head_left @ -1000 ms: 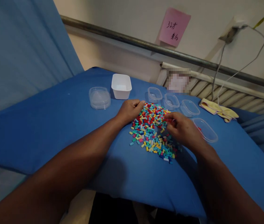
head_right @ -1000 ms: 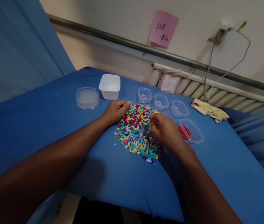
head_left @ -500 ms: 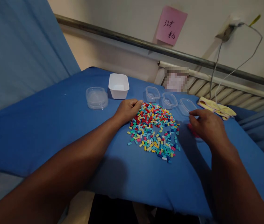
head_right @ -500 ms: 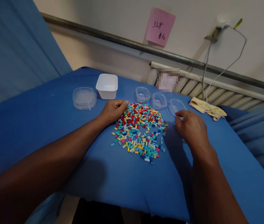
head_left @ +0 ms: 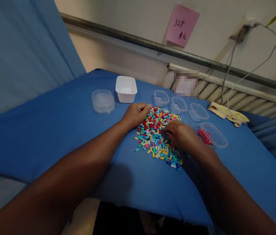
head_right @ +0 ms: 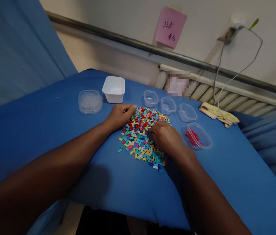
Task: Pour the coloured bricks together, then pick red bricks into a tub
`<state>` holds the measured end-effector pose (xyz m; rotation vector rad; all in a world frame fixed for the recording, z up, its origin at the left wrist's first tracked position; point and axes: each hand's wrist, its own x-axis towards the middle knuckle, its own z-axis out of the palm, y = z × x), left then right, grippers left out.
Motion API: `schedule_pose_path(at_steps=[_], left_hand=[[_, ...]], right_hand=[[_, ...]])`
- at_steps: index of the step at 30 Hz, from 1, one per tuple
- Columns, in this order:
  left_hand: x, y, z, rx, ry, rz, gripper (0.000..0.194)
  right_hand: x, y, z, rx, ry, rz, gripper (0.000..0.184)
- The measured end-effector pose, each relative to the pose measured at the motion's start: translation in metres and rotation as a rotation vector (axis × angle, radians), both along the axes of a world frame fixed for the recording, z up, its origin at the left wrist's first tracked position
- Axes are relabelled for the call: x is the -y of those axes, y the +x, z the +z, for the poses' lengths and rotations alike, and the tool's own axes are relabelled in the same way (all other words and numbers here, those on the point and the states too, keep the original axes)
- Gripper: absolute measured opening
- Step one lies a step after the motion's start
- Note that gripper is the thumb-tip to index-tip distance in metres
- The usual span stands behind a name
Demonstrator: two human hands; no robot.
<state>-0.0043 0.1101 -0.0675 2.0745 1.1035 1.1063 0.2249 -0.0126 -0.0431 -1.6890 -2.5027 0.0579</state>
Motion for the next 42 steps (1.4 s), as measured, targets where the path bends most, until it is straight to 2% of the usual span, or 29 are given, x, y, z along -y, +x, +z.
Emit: schedule_pose_path(at_steps=[5,9,15,20,27,31,37,42], left_hand=[[0.000,0.000,-0.001,0.008,-0.001,-0.001,0.054],[0.000,0.000,-0.002,0.010,-0.002,-0.011,0.054],[0.000,0.000,-0.001,0.019,0.000,-0.011,0.054],[0.000,0.000,-0.001,0.005,0.021,-0.013,0.055],[0.000,0.000,-0.001,0.008,0.009,-0.013,0.054],[0.001,0.000,-0.001,0.012,0.005,-0.013,0.054],[0.001,0.000,0.000,0.008,-0.004,-0.008,0.055],[0.001,0.000,0.000,0.008,0.000,-0.006,0.055]], right_hand=[[0.003,0.002,0.003,-0.091,-0.048,-0.001,0.021],[0.011,0.008,0.004,-0.221,-0.041,-0.077,0.022],[0.011,0.013,0.001,-0.182,-0.021,-0.091,0.028],[0.008,0.014,0.000,-0.198,0.059,-0.138,0.030],[0.010,0.012,-0.003,-0.221,0.016,-0.104,0.028],[0.012,0.012,-0.003,-0.287,0.046,-0.131,0.028],[0.010,0.004,-0.001,-0.211,-0.017,-0.157,0.018],[0.015,0.004,0.001,-0.196,-0.066,-0.160,0.031]])
